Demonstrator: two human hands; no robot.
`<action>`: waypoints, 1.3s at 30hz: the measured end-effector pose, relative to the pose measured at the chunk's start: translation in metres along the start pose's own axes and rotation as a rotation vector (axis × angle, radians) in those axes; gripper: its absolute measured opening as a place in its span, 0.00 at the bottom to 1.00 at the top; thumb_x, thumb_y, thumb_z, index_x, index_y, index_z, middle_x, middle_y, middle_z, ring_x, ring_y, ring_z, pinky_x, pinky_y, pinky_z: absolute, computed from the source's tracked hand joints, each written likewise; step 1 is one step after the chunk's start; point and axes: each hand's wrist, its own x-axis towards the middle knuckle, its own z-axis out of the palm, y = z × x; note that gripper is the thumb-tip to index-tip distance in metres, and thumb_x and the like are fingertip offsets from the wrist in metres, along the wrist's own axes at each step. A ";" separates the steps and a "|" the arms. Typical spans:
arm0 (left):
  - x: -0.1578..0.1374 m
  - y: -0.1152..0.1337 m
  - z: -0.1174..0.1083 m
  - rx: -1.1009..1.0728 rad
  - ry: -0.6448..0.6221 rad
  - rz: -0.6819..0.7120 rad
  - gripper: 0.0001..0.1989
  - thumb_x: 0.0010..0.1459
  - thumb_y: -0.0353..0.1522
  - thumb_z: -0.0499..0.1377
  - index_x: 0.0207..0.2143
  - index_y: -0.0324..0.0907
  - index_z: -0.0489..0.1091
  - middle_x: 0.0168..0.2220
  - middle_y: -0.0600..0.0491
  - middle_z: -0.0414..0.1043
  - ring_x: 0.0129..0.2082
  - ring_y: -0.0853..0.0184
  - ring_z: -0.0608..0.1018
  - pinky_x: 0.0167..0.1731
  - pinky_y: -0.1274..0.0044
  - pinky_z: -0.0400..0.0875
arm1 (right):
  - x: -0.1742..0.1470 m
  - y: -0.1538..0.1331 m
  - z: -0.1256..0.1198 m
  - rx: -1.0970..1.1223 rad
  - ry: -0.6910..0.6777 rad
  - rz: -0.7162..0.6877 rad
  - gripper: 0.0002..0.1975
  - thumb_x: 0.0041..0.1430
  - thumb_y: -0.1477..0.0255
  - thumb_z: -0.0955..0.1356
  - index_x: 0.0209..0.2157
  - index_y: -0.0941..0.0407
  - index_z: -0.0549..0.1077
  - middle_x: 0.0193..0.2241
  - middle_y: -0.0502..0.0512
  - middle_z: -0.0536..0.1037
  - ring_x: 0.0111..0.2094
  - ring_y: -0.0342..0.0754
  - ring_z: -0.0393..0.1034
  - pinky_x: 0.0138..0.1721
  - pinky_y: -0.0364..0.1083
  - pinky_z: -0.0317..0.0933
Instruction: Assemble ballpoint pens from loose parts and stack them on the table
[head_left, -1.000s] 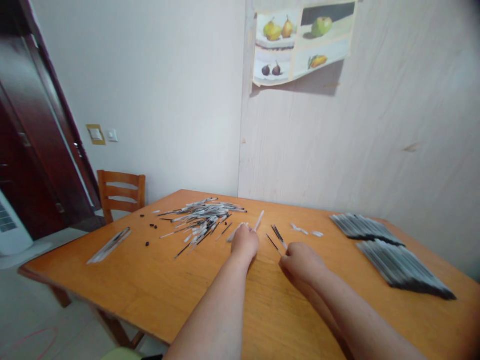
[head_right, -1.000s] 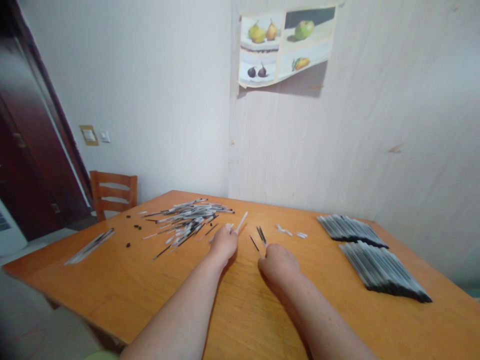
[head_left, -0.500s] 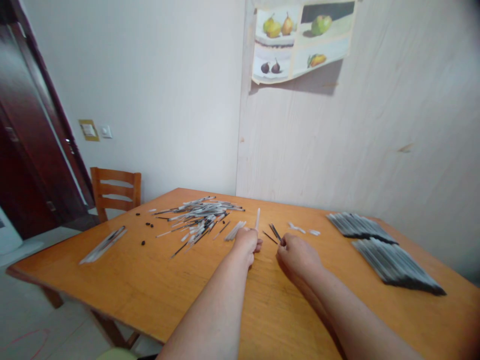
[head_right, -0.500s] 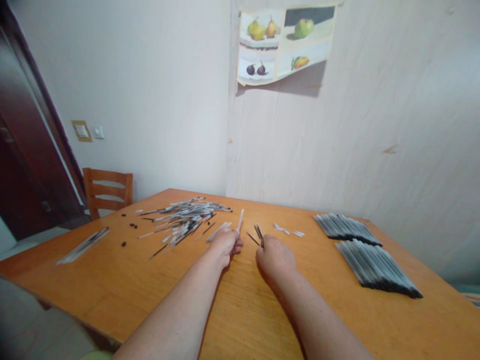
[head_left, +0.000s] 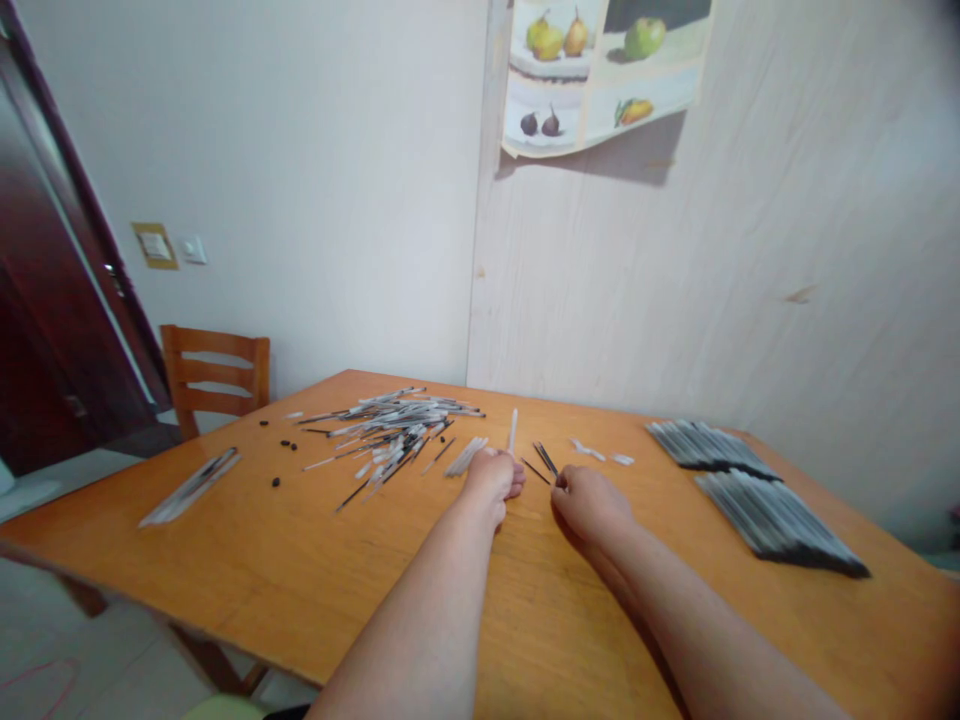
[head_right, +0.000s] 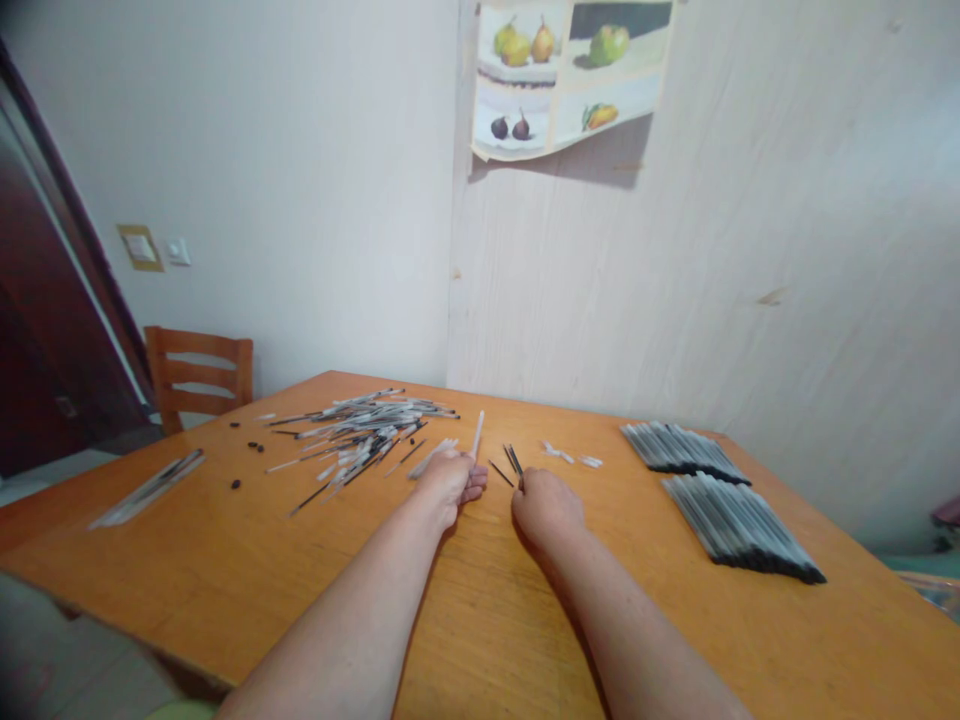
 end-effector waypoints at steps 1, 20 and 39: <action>0.000 0.000 0.000 -0.002 -0.006 -0.003 0.07 0.60 0.32 0.56 0.30 0.38 0.64 0.22 0.53 0.66 0.19 0.75 0.69 0.20 0.83 0.64 | 0.001 0.000 0.000 0.000 -0.014 0.007 0.14 0.56 0.70 0.62 0.36 0.56 0.78 0.38 0.63 0.79 0.39 0.53 0.73 0.35 0.46 0.60; -0.011 -0.001 0.004 -0.157 -0.227 -0.003 0.06 0.59 0.32 0.57 0.33 0.38 0.66 0.24 0.53 0.68 0.22 0.73 0.73 0.19 0.85 0.60 | 0.009 0.006 0.005 0.233 0.033 -0.119 0.12 0.52 0.67 0.64 0.22 0.58 0.72 0.21 0.54 0.74 0.24 0.45 0.66 0.25 0.43 0.48; -0.017 0.003 0.005 -0.047 -0.235 0.145 0.08 0.60 0.34 0.57 0.33 0.38 0.66 0.30 0.49 0.74 0.23 0.74 0.74 0.24 0.82 0.66 | 0.004 0.025 -0.010 0.509 0.490 -0.032 0.17 0.63 0.62 0.57 0.38 0.57 0.71 0.33 0.58 0.78 0.35 0.51 0.70 0.35 0.45 0.58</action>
